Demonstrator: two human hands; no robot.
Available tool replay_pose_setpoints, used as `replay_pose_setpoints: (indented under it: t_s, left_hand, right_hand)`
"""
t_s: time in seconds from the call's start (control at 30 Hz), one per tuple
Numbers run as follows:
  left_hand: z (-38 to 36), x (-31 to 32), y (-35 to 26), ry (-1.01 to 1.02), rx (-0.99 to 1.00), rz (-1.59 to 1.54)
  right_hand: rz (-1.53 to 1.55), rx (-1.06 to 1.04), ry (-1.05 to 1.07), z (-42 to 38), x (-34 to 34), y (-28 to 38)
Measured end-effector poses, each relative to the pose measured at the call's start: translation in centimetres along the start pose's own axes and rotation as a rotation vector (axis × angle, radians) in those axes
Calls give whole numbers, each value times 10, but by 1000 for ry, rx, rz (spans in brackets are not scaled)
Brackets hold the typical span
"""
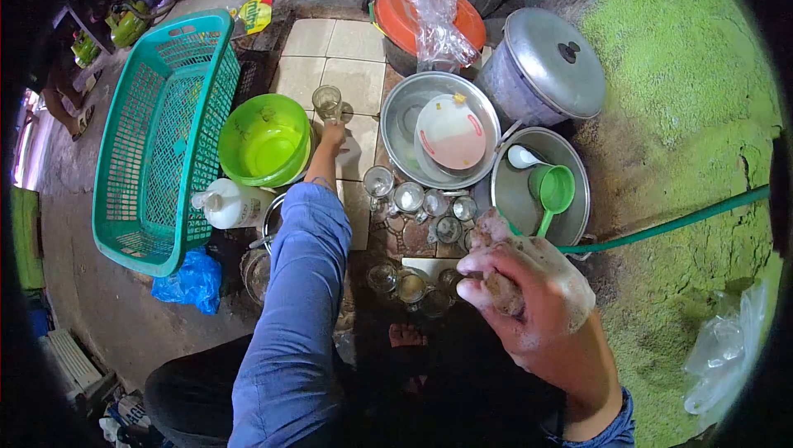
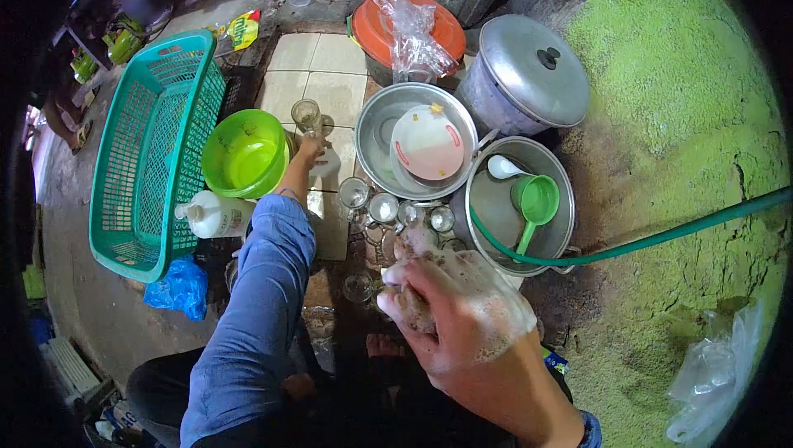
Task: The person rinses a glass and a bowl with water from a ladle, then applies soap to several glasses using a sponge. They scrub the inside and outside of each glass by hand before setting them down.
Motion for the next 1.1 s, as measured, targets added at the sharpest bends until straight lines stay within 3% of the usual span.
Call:
replay_pose_setpoints:
  t_s: [0.13, 0.2, 0.23, 0.27, 0.33, 0.37, 0.43, 0.47, 0.57, 0.6, 0.7, 0.8, 0.83, 0.9, 0.93, 1.0, 1.03, 1.1]
  left_hand:
    - [-12, -1, 9, -16, 63, 133]
    - [-39, -2, 4, 204, 17, -81]
    - [-24, -5, 17, 192, 63, -66]
    - [-38, -9, 16, 53, -28, -177]
    - [-33, -13, 26, 272, -13, -241]
    - [-40, -21, 26, 260, -2, -240]
    - [-74, -27, 20, 258, 6, -76]
    - [-86, -23, 18, 287, -52, -144]
    - [-119, -29, 9, 150, 96, -169]
    - [-95, -35, 33, 279, 96, -159]
    - [-150, -53, -1, 71, 200, 210]
    - [-199, -87, -31, -137, 257, 648]
    - [-210, -97, -31, -161, 272, 644]
    - [-257, -118, -47, -805, 911, 719]
    - [-280, -127, -54, -817, 912, 712]
    - [-320, -138, -65, -146, 558, 267]
    - [-331, -148, -68, -148, 567, 260]
    - [-343, -161, -56, -75, 352, 634]
  right_hand:
    - [-31, -51, 2, -6, -1, 5]
    - [-20, -153, -29, -10, 5, 1]
    - [-18, -248, -59, -13, 5, 4]
    - [-12, -261, -66, -15, 2, 9]
    - [-72, -79, 102, -17, 5, 8]
    - [-67, -95, 99, -22, 5, 10]
    - [-82, -284, -37, -34, 0, 13]
    - [-77, -300, -34, -41, 1, 11]
    - [-219, -493, -209, -60, -1, 8]
    - [-210, -506, -222, -63, 0, 8]
    - [-170, -116, 40, -55, 3, 4]
    - [-205, -164, 3, -58, 10, 4]
    - [-181, -129, 29, -56, 15, 1]
    - [-199, -121, 52, -53, 20, 4]
    - [-213, -86, 77, -54, 20, 5]
    - [-200, -68, 76, -56, 18, 11]
    - [-229, -68, 70, -55, 20, 9]
    - [-262, -73, 63, -55, 21, 11]
Point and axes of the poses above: each hand's wrist, its own z-axis towards the middle knuckle, its own x-axis out of the palm, y = z × x, the point moved 5 cm from there along z, towards the middle knuckle, and after that the axes turned 13 degrees about z, right-handed, at the moved point
